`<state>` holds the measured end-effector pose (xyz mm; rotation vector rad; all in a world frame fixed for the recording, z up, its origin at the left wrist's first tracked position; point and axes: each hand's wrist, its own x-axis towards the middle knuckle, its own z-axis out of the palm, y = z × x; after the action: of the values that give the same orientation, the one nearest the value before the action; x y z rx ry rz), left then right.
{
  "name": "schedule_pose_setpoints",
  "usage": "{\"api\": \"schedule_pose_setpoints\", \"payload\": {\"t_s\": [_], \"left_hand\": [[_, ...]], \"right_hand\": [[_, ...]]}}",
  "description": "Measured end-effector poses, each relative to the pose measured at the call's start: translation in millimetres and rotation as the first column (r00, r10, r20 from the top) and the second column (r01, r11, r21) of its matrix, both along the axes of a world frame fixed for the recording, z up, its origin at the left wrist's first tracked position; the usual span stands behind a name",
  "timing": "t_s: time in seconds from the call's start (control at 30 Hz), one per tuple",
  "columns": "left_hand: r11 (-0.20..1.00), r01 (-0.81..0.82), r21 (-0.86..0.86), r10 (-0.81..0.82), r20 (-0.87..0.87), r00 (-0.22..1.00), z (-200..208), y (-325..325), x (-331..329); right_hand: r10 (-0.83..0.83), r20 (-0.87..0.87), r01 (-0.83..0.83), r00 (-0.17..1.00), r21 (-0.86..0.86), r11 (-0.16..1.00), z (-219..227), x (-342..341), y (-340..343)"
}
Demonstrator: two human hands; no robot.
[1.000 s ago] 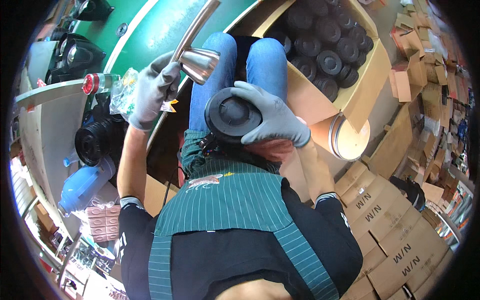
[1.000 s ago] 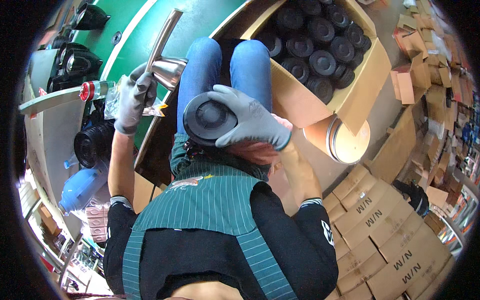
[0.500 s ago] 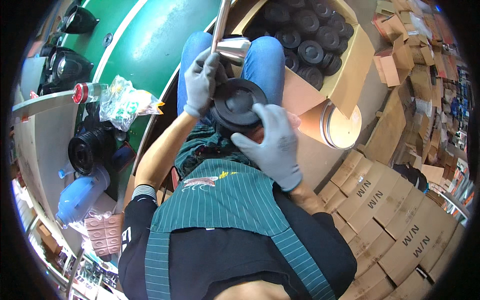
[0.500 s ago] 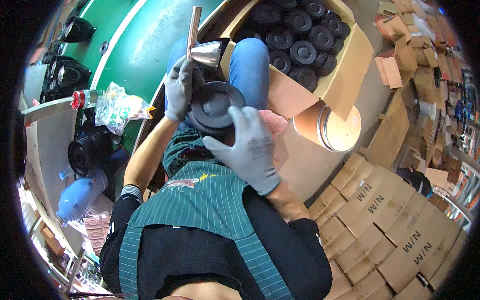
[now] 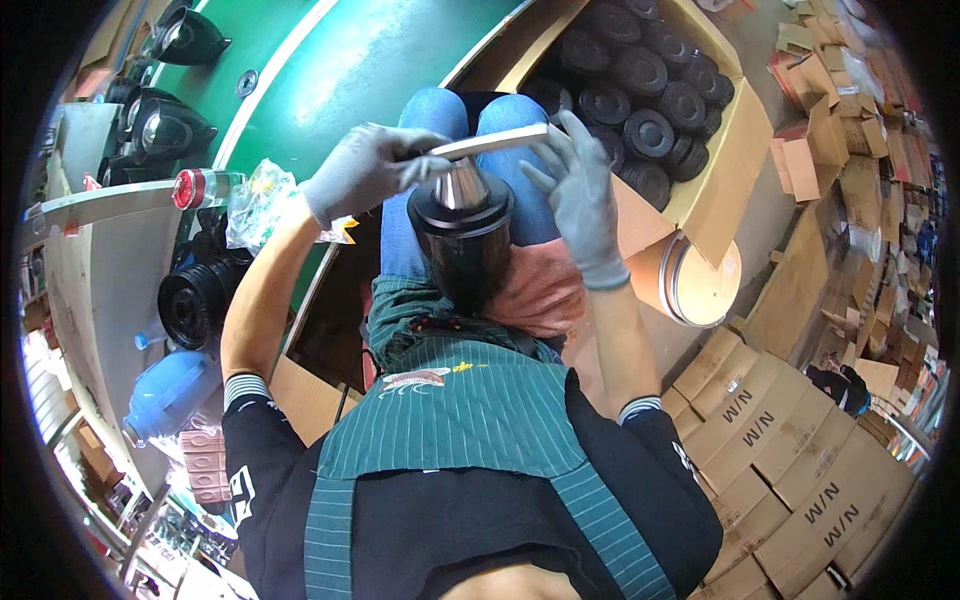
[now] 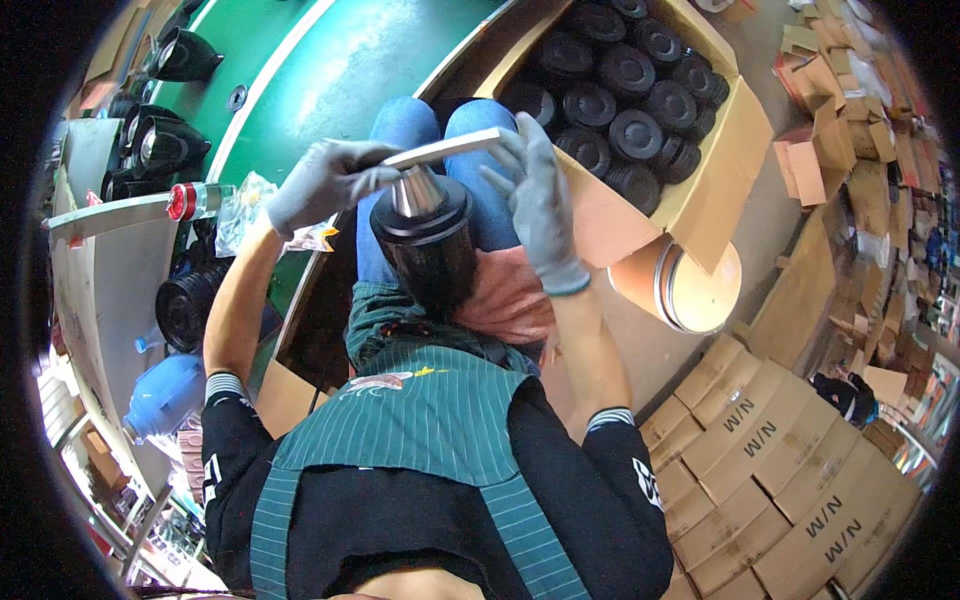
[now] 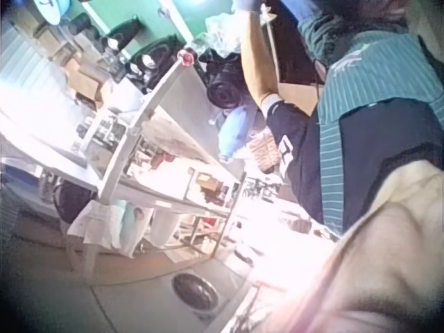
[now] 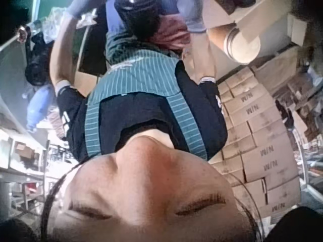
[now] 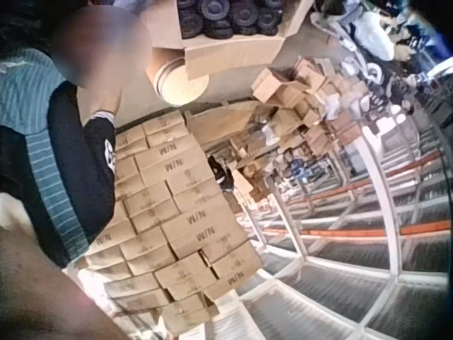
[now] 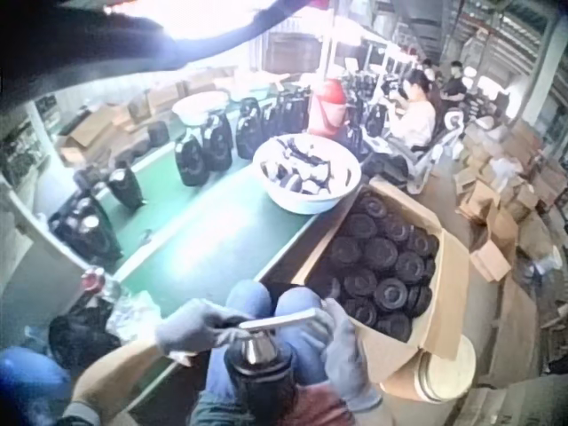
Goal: The person sits on the floor and repeatedly picks up black kettle bodies, inserts a metal rod into the base, and places the assembled units on a green table. The person also handles small white and black components from a blue bowl, inserting them into the kettle bodies before setting them aside.
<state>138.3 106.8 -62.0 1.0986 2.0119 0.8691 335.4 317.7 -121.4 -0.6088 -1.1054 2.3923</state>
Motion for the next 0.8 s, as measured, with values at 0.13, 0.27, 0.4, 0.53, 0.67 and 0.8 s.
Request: {"api": "schedule_pose_setpoints", "payload": {"t_s": [0.13, 0.27, 0.4, 0.53, 0.67, 0.8], "left_hand": [[0.994, 0.102, -0.031, -0.105, -0.132, 0.986, 18.7, -5.6, 7.2], [0.991, -0.027, -0.132, -0.016, -0.322, 0.947, 38.3, -15.8, 44.0], [0.937, -0.207, -0.281, 0.029, -0.527, 0.849, 45.9, -6.4, 97.9], [0.987, -0.145, 0.071, 0.161, -0.472, 0.867, 23.2, -18.4, 88.7], [0.941, -0.282, 0.188, 0.277, 0.055, 0.959, 7.3, -23.9, 61.0], [0.939, -0.305, 0.159, 0.236, 0.350, 0.907, -16.4, -10.6, 31.5]], "right_hand": [[0.311, -0.272, -0.379, 0.911, -0.253, 0.890, -16.9, -35.8, 10.8], [0.260, -0.352, -0.380, 0.899, -0.334, 0.863, -52.9, -58.2, -5.2], [0.386, -0.382, -0.521, 0.839, -0.365, 0.771, -51.6, -83.4, -11.9], [0.326, -0.606, -0.657, 0.726, -0.469, 0.591, -62.7, -65.2, -7.6], [0.410, -0.514, -0.601, 0.754, -0.286, 0.746, -31.3, -16.0, 0.2], [0.615, -0.240, -0.511, 0.751, 0.379, 0.772, 18.1, 12.0, 0.7]]}}
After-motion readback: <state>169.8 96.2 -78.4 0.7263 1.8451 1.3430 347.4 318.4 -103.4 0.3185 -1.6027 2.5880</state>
